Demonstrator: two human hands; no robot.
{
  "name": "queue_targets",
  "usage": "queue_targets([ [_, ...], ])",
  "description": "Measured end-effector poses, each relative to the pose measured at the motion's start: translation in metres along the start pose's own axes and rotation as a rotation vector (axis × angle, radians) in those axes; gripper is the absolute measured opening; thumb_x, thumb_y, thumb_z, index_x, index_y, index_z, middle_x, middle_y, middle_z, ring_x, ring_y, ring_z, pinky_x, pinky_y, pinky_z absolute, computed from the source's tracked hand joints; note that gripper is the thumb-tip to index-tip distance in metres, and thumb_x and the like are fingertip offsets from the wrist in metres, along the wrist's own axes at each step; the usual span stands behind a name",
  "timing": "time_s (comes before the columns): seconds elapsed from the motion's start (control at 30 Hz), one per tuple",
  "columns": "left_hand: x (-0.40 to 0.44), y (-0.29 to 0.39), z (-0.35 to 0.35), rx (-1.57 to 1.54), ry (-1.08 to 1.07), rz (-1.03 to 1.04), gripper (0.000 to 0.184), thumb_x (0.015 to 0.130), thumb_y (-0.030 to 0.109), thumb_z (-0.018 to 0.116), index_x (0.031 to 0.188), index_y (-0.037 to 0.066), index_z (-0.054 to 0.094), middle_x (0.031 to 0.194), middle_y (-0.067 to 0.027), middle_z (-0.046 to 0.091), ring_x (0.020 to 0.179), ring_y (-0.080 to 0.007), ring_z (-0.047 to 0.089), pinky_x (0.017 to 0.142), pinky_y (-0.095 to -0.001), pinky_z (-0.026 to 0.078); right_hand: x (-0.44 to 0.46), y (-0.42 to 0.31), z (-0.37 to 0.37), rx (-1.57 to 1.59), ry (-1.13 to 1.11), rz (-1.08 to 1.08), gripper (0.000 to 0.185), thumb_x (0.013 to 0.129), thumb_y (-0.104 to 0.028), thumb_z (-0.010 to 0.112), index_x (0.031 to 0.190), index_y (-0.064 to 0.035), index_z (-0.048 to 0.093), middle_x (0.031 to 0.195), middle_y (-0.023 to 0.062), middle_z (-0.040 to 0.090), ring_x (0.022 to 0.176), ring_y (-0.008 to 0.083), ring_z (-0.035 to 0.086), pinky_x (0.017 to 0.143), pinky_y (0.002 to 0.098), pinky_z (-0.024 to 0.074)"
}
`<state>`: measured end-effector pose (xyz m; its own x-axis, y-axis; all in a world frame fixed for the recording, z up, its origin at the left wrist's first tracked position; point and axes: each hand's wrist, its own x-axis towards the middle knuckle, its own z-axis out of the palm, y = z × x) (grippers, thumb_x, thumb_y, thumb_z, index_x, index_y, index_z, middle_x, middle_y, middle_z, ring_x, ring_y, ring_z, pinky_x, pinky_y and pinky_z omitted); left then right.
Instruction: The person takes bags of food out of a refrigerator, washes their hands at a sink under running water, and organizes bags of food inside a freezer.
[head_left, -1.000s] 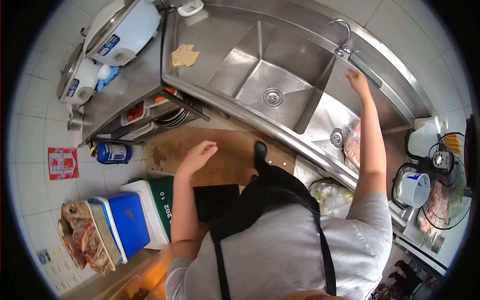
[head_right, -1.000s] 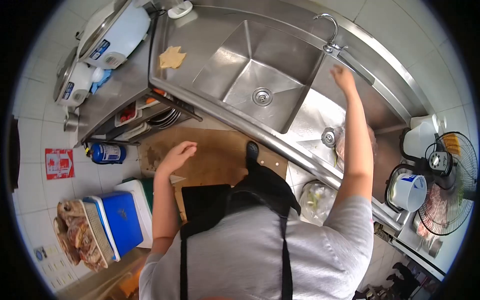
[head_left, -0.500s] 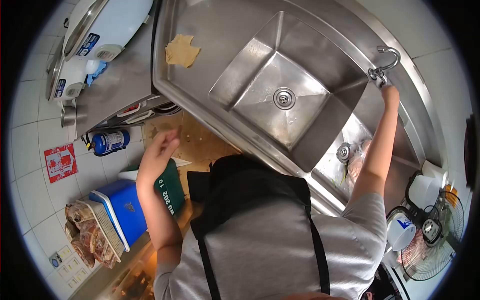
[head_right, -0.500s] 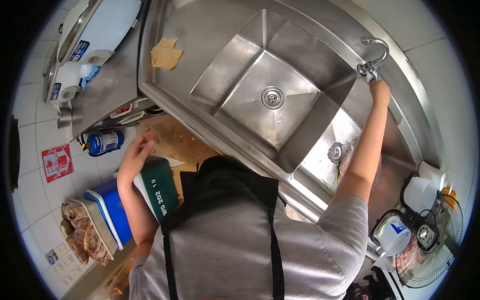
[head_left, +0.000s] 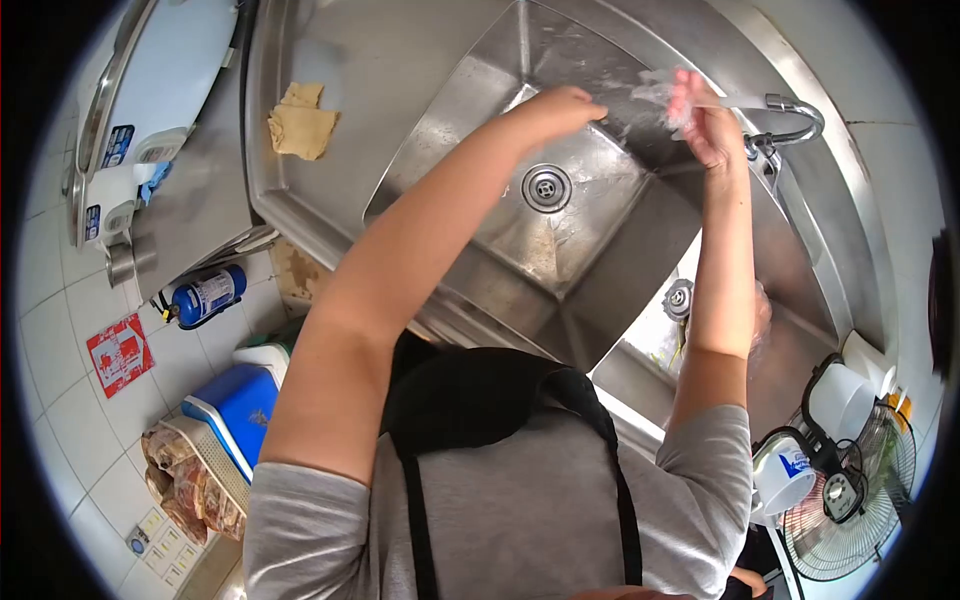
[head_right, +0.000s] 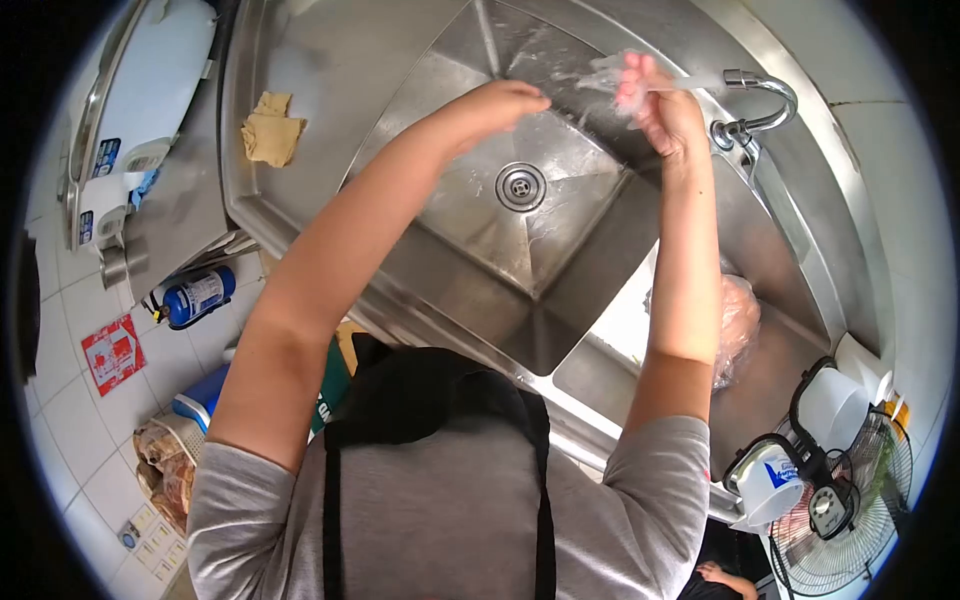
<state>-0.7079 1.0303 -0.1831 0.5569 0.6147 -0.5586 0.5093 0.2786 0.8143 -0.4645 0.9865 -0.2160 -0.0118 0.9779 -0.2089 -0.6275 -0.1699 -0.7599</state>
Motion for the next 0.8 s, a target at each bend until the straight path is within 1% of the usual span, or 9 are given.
queue_targets([
  [0.07,0.023,0.009,0.013,-0.232,-0.061,-0.032,0.049,0.082,0.030,0.056,0.120,0.001,0.046,0.123,-0.0140,0.045,0.114,-0.0257,0.043,0.091,-0.0341,0.039,0.007,-0.001,-0.022,0.217,-0.293,0.009,0.033,0.088,-0.025,0.049,0.102,0.0047,0.054,0.087,0.0120,0.060,0.088,0.0217,0.059,0.081,0.0318,0.0464],
  [0.1,0.034,0.010,0.019,-0.288,-0.083,-0.054,0.049,0.082,0.029,0.057,0.119,-0.001,0.045,0.123,-0.0151,0.044,0.114,-0.0259,0.043,0.091,-0.0341,0.039,0.004,-0.004,-0.014,0.078,-0.191,-0.034,0.033,0.088,-0.026,0.051,0.099,0.0044,0.056,0.089,0.0111,0.060,0.089,0.0220,0.059,0.081,0.0323,0.0456],
  [0.2,0.060,0.011,0.028,-0.423,-0.175,-0.093,0.050,0.082,0.026,0.057,0.119,-0.004,0.043,0.124,-0.0184,0.043,0.114,-0.0267,0.043,0.092,-0.0340,0.040,-0.016,-0.022,0.026,-0.429,-0.007,0.085,0.031,0.087,-0.025,0.053,0.094,0.0048,0.059,0.094,0.0118,0.060,0.091,0.0219,0.058,0.082,0.0315,0.0451],
  [0.23,0.061,0.014,0.029,-0.449,-0.219,-0.088,0.051,0.082,0.026,0.057,0.119,-0.005,0.043,0.124,-0.0194,0.042,0.114,-0.0269,0.042,0.093,-0.0339,0.039,-0.022,-0.027,0.031,-0.515,0.017,0.101,0.027,0.087,-0.017,0.052,0.098,0.0065,0.058,0.100,0.0136,0.059,0.092,0.0208,0.058,0.083,0.0295,0.0456],
  [0.27,0.062,0.018,0.028,-0.474,-0.263,-0.082,0.051,0.082,0.025,0.057,0.120,-0.006,0.042,0.124,-0.0204,0.042,0.114,-0.0271,0.042,0.093,-0.0337,0.039,-0.025,-0.027,0.031,-0.578,0.048,0.078,0.027,0.086,-0.016,0.052,0.099,0.0069,0.058,0.100,0.0139,0.059,0.091,0.0202,0.058,0.082,0.0287,0.0460],
  [0.4,0.060,0.031,0.018,-0.249,-0.238,-0.084,0.056,0.081,0.031,0.058,0.120,-0.005,0.043,0.122,-0.0169,0.045,0.111,-0.0247,0.043,0.093,-0.0331,0.038,-0.032,-0.029,0.026,-0.740,0.141,0.060,0.025,0.086,-0.008,0.051,0.106,0.0070,0.055,0.102,0.0130,0.059,0.091,0.0164,0.058,0.081,0.0255,0.0469],
  [0.5,0.058,0.040,0.001,-0.134,-0.325,0.008,0.056,0.079,0.036,0.058,0.118,-0.002,0.048,0.120,-0.0146,0.046,0.110,-0.0217,0.042,0.092,-0.0322,0.036,-0.036,-0.033,0.022,-0.821,0.199,0.080,0.024,0.086,-0.004,0.049,0.107,0.0057,0.055,0.102,0.0116,0.060,0.092,0.0151,0.057,0.083,0.0251,0.0458],
  [0.6,0.058,0.048,-0.008,-0.028,-0.331,0.018,0.055,0.078,0.039,0.057,0.116,0.000,0.051,0.120,-0.0136,0.047,0.111,-0.0201,0.041,0.092,-0.0315,0.035,-0.040,-0.036,0.024,-0.788,0.191,0.037,0.024,0.086,-0.005,0.050,0.107,0.0056,0.055,0.101,0.0116,0.060,0.093,0.0157,0.057,0.084,0.0253,0.0448],
  [0.8,0.055,0.060,-0.012,-0.018,-0.338,0.066,0.058,0.078,0.040,0.058,0.117,-0.001,0.049,0.123,-0.0148,0.045,0.116,-0.0227,0.039,0.095,-0.0325,0.033,-0.042,-0.037,0.030,-0.789,0.213,0.033,0.024,0.085,-0.005,0.051,0.107,0.0056,0.055,0.099,0.0125,0.061,0.093,0.0173,0.058,0.084,0.0254,0.0449],
])
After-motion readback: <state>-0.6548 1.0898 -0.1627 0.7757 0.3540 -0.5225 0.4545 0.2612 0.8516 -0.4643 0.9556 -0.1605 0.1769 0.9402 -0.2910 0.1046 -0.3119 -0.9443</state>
